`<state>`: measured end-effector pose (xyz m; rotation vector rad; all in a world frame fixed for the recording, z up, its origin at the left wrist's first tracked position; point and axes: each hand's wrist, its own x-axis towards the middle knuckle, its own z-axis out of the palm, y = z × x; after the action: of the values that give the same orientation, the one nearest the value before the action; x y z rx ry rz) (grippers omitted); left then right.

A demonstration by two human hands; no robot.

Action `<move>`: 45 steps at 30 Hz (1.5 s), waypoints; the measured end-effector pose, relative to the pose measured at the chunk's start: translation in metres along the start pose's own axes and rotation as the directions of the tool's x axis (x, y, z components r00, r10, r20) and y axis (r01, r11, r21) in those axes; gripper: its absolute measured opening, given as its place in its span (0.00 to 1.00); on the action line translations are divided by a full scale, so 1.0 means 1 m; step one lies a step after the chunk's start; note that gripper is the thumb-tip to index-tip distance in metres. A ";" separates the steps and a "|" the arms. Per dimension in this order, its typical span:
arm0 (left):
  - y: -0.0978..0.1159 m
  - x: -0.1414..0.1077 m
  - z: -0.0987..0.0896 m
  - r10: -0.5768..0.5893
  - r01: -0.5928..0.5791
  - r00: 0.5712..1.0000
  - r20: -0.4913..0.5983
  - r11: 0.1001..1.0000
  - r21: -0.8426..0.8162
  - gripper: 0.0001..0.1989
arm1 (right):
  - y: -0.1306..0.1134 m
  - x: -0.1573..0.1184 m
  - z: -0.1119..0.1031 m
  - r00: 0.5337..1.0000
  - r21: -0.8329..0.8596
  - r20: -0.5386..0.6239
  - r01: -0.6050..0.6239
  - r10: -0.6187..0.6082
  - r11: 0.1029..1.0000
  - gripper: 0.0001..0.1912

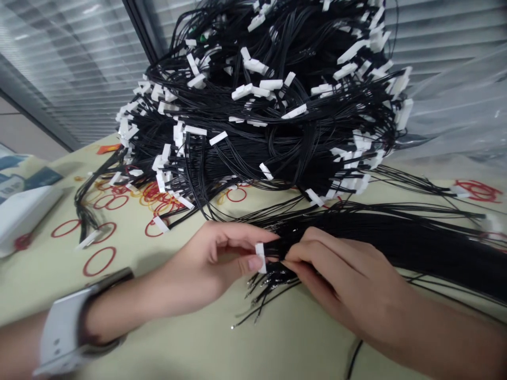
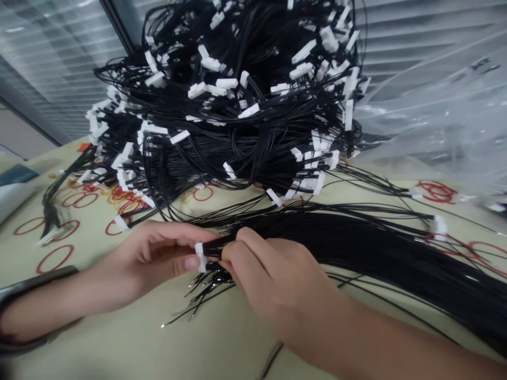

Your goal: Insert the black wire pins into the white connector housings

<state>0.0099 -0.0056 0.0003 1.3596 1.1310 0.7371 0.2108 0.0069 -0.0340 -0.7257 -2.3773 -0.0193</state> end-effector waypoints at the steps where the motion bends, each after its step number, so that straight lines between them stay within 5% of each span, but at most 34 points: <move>1: 0.000 0.000 0.001 0.003 -0.003 1.000 -0.007 1.000 -0.010 0.11 | 0.000 0.000 0.000 1.000 0.006 0.000 0.002 -0.002 1.000 0.03; 5: 0.001 0.002 0.004 0.016 -0.016 1.000 -0.014 1.000 -0.009 0.10 | -0.001 0.005 -0.004 0.999 -0.044 -0.038 0.017 -0.019 0.999 0.04; 9: 0.001 0.008 0.000 0.087 -0.085 0.995 -0.043 0.995 0.049 0.10 | -0.002 0.014 -0.018 0.982 -0.312 -0.058 0.153 -0.180 0.938 0.09; 15: -0.001 0.010 -0.008 0.106 -0.089 0.991 -0.087 0.980 0.179 0.09 | -0.008 0.016 -0.031 0.961 -0.130 0.258 0.134 -0.097 0.982 0.09; 20: 0.001 0.013 -0.011 0.114 -0.094 0.986 -0.119 0.983 0.158 0.10 | -0.014 0.012 -0.027 0.973 -0.208 0.196 0.165 -0.125 0.964 0.12; 28: 0.004 0.014 -0.011 0.073 -0.053 0.990 -0.125 0.986 0.157 0.10 | 0.000 0.013 -0.023 0.950 -0.291 0.280 0.219 -0.136 0.931 0.19; 30: 0.004 0.014 -0.011 0.076 -0.055 0.989 -0.125 0.985 0.166 0.10 | 0.000 0.015 -0.024 0.957 -0.176 0.276 0.142 -0.090 0.974 0.22; 32: 0.003 0.014 -0.011 0.082 -0.058 0.989 -0.124 0.981 0.185 0.10 | -0.003 0.018 -0.023 0.971 -0.050 0.231 -0.058 0.068 0.997 0.19; 36: -0.001 0.013 -0.011 0.085 -0.069 0.991 -0.100 0.986 0.152 0.10 | -0.010 0.019 -0.014 0.920 0.151 0.192 -0.371 0.341 0.916 0.08; 45: 0.001 0.011 -0.008 0.078 -0.066 0.991 -0.105 0.992 0.111 0.10 | 0.001 0.016 -0.011 0.917 0.309 0.117 -0.399 0.382 0.863 0.06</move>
<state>0.0066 0.0079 0.0001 1.4719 1.2277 0.8211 0.2078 0.0138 -0.0164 -1.0356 -2.1590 0.5622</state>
